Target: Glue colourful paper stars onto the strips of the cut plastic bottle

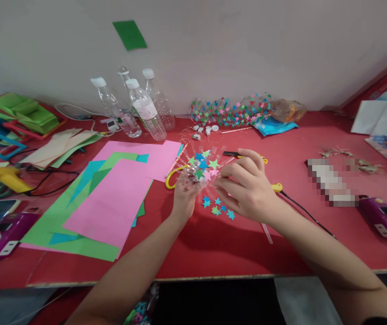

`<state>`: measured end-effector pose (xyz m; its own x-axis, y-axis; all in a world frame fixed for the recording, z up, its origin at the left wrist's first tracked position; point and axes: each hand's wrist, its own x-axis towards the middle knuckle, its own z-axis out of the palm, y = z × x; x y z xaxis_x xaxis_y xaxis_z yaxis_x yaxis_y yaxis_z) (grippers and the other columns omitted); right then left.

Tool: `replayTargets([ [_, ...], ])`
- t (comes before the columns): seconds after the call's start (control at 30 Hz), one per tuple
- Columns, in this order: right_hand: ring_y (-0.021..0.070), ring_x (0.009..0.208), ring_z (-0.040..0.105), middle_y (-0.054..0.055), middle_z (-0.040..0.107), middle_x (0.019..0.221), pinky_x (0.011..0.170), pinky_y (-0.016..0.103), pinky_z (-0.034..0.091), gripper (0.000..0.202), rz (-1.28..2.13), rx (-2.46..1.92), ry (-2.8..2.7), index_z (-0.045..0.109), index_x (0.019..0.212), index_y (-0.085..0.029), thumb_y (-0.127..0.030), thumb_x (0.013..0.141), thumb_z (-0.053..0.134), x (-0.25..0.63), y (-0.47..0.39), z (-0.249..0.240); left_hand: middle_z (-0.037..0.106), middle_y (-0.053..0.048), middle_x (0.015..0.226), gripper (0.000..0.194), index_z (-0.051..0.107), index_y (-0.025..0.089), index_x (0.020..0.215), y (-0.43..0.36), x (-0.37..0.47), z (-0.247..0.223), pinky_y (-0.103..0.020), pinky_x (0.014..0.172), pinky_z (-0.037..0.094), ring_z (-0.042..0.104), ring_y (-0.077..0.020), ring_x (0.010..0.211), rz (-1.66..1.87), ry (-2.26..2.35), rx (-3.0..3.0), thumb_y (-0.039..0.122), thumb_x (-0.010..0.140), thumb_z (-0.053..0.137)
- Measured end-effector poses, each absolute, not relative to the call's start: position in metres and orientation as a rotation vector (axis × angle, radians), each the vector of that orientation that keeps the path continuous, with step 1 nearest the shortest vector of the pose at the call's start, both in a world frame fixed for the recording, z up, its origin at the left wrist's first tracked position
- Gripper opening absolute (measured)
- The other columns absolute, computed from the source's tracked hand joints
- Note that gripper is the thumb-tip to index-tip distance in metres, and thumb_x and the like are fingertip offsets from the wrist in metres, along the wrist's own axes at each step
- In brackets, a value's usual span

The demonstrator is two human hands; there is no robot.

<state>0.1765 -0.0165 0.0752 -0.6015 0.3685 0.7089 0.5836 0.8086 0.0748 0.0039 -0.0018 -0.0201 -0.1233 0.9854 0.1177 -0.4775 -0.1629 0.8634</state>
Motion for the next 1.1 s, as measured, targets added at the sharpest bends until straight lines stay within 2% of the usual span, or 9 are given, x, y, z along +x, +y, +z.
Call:
replayTargets([
  [0.17,0.0174,0.085,0.050,0.001,0.061,0.085,0.105,0.045,0.038,0.006,-0.368,-0.766,-2.185,0.062,0.084,-0.022,-0.017,0.086,0.060,0.175,-0.017,0.076,0.066,0.004,0.084,0.039,0.060,0.023,0.092,-0.003,0.003,-0.020,-0.027,0.076,0.056,0.064,-0.0107,0.076,1.557,0.833,0.937,0.016,0.060,0.082],
  [0.47,0.0186,0.087,0.052,0.002,0.063,0.088,0.104,0.045,0.039,0.008,-0.325,-0.771,-2.212,0.062,0.093,-0.022,-0.020,0.085,0.062,0.177,-0.018,0.078,0.067,0.004,0.089,0.043,0.059,0.025,0.101,-0.003,0.002,-0.025,-0.028,0.080,0.056,0.066,-0.0103,0.077,1.561,0.834,0.944,0.020,0.065,0.082],
  [0.63,0.0173,0.082,0.055,0.001,0.062,0.084,0.100,0.045,0.042,0.010,-0.239,-0.725,-2.112,0.061,0.093,-0.023,-0.018,0.084,0.061,0.183,-0.018,0.088,0.068,0.003,0.089,0.040,0.060,0.023,0.098,-0.001,0.001,-0.027,-0.031,0.080,0.057,0.067,-0.0114,0.077,1.580,0.857,0.952,0.024,0.065,0.082],
  [0.83,0.0154,0.077,0.056,-0.001,0.062,0.081,0.097,0.043,0.045,0.012,-0.213,-0.700,-2.051,0.061,0.088,-0.025,-0.014,0.083,0.060,0.182,-0.021,0.090,0.065,0.004,0.090,0.047,0.057,0.025,0.098,-0.003,0.002,-0.023,-0.027,0.079,0.056,0.064,-0.0102,0.078,1.634,0.864,0.931,0.024,0.061,0.085],
  [1.0,0.0159,0.080,0.054,-0.001,0.064,0.082,0.099,0.042,0.044,0.009,-0.290,-0.652,-2.130,0.061,0.090,-0.024,-0.017,0.084,0.064,0.172,-0.029,0.081,0.064,0.003,0.090,0.046,0.052,0.024,0.088,-0.007,0.003,-0.016,-0.025,0.074,0.056,0.063,-0.0100,0.075,1.615,0.848,0.901,0.037,0.060,0.085],
  [1.1,0.0171,0.082,0.055,0.001,0.065,0.085,0.097,0.042,0.045,0.009,-0.270,-0.694,-2.140,0.062,0.094,-0.023,-0.019,0.086,0.063,0.169,-0.029,0.076,0.064,0.002,0.092,0.046,0.050,0.023,0.089,-0.009,0.004,-0.013,-0.026,0.075,0.055,0.063,-0.0106,0.076,1.581,0.921,0.962,0.033,0.061,0.085],
])
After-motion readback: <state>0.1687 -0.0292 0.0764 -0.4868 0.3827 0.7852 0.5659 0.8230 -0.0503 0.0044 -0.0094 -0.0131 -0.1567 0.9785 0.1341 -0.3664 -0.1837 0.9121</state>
